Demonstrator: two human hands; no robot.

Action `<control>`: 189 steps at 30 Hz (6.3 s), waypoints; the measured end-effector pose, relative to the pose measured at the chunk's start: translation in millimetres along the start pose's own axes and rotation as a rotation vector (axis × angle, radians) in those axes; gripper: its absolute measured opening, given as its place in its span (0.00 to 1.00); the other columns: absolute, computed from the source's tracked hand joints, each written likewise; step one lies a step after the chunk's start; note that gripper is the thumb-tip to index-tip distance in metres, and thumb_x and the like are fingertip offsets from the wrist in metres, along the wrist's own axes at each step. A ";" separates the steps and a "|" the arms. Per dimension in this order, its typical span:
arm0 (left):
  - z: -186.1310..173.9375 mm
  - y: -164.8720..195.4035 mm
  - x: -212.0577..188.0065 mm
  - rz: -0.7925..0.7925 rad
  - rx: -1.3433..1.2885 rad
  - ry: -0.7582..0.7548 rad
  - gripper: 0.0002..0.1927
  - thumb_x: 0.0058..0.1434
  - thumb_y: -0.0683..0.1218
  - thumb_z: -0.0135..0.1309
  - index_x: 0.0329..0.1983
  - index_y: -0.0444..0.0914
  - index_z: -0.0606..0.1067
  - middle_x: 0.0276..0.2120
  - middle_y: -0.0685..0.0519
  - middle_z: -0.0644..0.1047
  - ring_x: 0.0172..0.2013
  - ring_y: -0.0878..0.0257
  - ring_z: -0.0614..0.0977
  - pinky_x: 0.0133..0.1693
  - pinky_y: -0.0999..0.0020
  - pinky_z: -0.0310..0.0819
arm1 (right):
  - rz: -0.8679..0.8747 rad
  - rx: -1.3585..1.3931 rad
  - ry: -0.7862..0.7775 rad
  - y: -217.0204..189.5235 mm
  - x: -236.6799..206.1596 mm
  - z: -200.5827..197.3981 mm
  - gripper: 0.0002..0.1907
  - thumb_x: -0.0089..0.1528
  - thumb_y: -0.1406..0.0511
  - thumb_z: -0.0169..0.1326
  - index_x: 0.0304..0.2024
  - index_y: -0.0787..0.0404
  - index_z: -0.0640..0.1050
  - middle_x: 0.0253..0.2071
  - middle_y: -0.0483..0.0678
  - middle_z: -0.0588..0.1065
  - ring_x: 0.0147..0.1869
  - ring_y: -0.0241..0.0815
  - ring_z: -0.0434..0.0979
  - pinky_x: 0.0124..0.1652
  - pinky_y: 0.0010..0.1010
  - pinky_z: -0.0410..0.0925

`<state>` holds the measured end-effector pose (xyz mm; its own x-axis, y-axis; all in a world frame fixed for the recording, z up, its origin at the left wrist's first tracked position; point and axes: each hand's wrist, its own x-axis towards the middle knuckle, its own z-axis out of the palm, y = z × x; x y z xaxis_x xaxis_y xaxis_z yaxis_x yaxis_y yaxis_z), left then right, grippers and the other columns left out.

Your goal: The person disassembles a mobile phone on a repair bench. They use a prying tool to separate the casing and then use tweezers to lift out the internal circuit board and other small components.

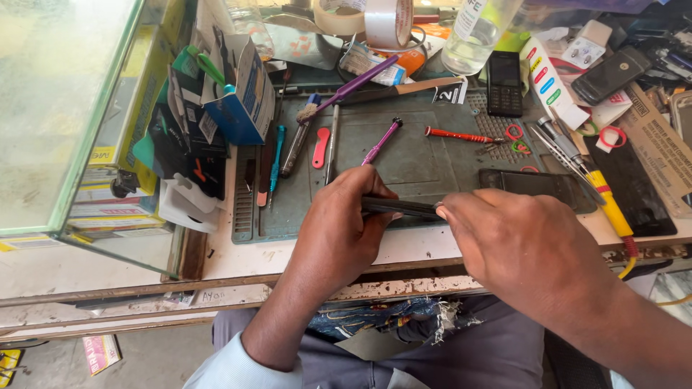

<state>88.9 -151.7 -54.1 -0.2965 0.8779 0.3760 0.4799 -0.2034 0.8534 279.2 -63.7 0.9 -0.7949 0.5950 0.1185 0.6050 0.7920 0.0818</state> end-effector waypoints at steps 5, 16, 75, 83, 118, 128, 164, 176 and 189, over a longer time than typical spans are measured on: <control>-2.3 -1.5 0.6 0.008 -0.005 -0.009 0.11 0.54 0.34 0.61 0.34 0.33 0.69 0.36 0.46 0.80 0.39 0.51 0.85 0.39 0.60 0.77 | -0.285 0.003 0.232 4.3 1.5 -4.2 0.11 0.58 0.64 0.58 0.42 0.62 0.82 0.28 0.48 0.77 0.27 0.48 0.81 0.25 0.38 0.72; -0.1 2.3 1.0 -0.059 0.010 0.010 0.10 0.56 0.36 0.62 0.36 0.34 0.71 0.34 0.46 0.80 0.35 0.55 0.85 0.36 0.62 0.76 | -0.210 0.191 0.152 21.4 12.3 0.3 0.12 0.59 0.59 0.62 0.43 0.56 0.84 0.27 0.49 0.79 0.26 0.50 0.79 0.25 0.40 0.71; 52.2 7.3 19.7 -0.158 -0.017 0.068 0.47 0.50 0.51 0.65 0.66 0.36 0.51 0.46 0.42 0.73 0.41 0.53 0.81 0.45 0.61 0.77 | 0.041 0.356 0.462 2.6 -39.2 31.7 0.11 0.63 0.68 0.57 0.48 0.65 0.79 0.37 0.57 0.80 0.37 0.56 0.82 0.37 0.43 0.73; 54.9 10.8 21.3 -0.017 0.032 0.148 0.45 0.52 0.47 0.68 0.63 0.36 0.51 0.49 0.40 0.70 0.42 0.55 0.81 0.43 0.61 0.79 | 0.154 0.332 0.334 0.9 -38.1 35.9 0.07 0.64 0.65 0.56 0.36 0.64 0.77 0.26 0.55 0.78 0.30 0.57 0.81 0.30 0.46 0.71; 60.3 15.6 26.0 -0.127 -0.006 0.173 0.42 0.50 0.45 0.65 0.61 0.35 0.52 0.42 0.42 0.73 0.36 0.57 0.81 0.37 0.64 0.80 | 0.286 0.575 0.133 7.8 -24.2 52.0 0.14 0.67 0.63 0.50 0.29 0.63 0.75 0.19 0.58 0.76 0.27 0.61 0.79 0.31 0.51 0.69; 58.9 12.4 26.5 -0.102 0.012 0.193 0.43 0.50 0.46 0.66 0.61 0.35 0.53 0.43 0.41 0.73 0.39 0.56 0.81 0.41 0.63 0.79 | 0.150 0.416 0.232 9.3 -30.8 54.3 0.03 0.62 0.68 0.52 0.36 0.62 0.75 0.30 0.52 0.81 0.30 0.56 0.82 0.31 0.47 0.72; 54.2 6.3 25.3 -0.128 -0.125 0.124 0.43 0.51 0.43 0.66 0.61 0.36 0.50 0.39 0.45 0.75 0.34 0.63 0.82 0.37 0.68 0.81 | 0.357 0.823 -0.009 8.9 -20.8 45.1 0.20 0.70 0.58 0.46 0.30 0.62 0.80 0.14 0.56 0.71 0.18 0.52 0.71 0.26 0.41 0.65; 53.0 6.8 25.6 -0.099 -0.073 0.150 0.44 0.50 0.45 0.67 0.62 0.35 0.51 0.41 0.43 0.74 0.36 0.60 0.82 0.39 0.66 0.81 | 0.205 0.557 0.198 6.2 -26.1 58.6 0.10 0.67 0.64 0.49 0.35 0.63 0.77 0.26 0.54 0.78 0.30 0.55 0.79 0.31 0.45 0.69; 49.0 7.2 30.7 -0.149 -0.194 0.120 0.42 0.53 0.44 0.65 0.61 0.35 0.50 0.40 0.44 0.78 0.37 0.62 0.84 0.41 0.68 0.82 | 0.159 0.358 0.254 9.0 -23.9 66.6 0.05 0.63 0.66 0.55 0.36 0.63 0.75 0.28 0.53 0.80 0.29 0.55 0.81 0.29 0.45 0.71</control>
<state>123.7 -104.9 -54.1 -0.4532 0.8490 0.2717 0.2602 -0.1656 0.9512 300.7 -61.6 -67.2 -0.6304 0.6957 0.3443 0.6290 0.7177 -0.2988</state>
